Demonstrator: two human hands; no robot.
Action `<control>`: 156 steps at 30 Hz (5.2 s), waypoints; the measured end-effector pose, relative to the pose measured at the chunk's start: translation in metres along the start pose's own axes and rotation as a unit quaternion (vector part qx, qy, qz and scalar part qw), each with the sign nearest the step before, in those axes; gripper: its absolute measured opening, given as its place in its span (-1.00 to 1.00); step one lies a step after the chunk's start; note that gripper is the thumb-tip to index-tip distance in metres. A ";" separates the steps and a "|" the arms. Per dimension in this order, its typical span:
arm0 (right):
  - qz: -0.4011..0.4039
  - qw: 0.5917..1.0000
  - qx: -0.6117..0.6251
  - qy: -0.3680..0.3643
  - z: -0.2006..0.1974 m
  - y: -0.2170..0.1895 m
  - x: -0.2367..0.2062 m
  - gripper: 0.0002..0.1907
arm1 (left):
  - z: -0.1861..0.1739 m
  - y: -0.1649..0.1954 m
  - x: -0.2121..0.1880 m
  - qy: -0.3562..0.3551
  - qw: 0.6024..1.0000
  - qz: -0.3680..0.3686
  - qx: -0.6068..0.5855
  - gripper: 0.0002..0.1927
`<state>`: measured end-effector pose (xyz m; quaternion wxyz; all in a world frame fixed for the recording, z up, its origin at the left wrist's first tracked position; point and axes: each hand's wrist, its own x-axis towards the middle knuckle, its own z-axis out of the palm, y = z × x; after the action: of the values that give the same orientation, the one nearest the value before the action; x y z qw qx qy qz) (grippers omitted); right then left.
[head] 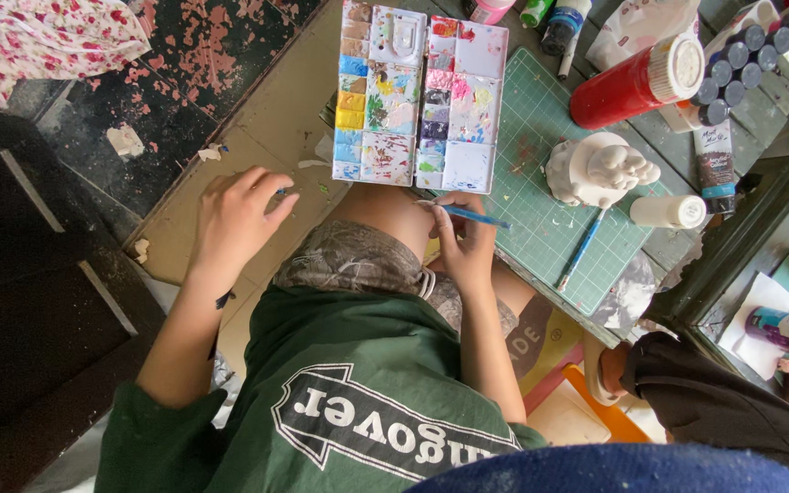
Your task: The person sits at a low table and paints a small white ceramic figurine with a brush, mixing colors on a watercolor palette and dipping the brush in a cup. They then open a white paint bottle, pour paint into a red cup, and continue painting the figurine.
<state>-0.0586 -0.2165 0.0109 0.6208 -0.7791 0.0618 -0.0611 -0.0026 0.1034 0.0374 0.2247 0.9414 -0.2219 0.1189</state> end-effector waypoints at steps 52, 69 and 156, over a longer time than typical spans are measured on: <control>-0.143 0.986 -0.088 0.009 0.075 -0.014 0.062 -0.83 | 0.089 0.043 0.016 -0.055 0.774 -0.266 -0.572 -0.69; -0.184 0.926 -0.270 -0.191 0.054 -0.048 0.088 -0.88 | 0.084 0.049 0.015 0.020 0.802 -0.224 -0.554 -0.48; -0.090 0.976 -0.093 -0.177 0.079 -0.017 0.085 -0.90 | 0.090 0.051 0.019 0.075 0.761 -0.229 -0.603 -0.46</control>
<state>0.0389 -0.1512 0.0112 0.5383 -0.8345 -0.1142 0.0277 0.0012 0.0132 -0.0158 0.7822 0.6225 -0.0080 -0.0245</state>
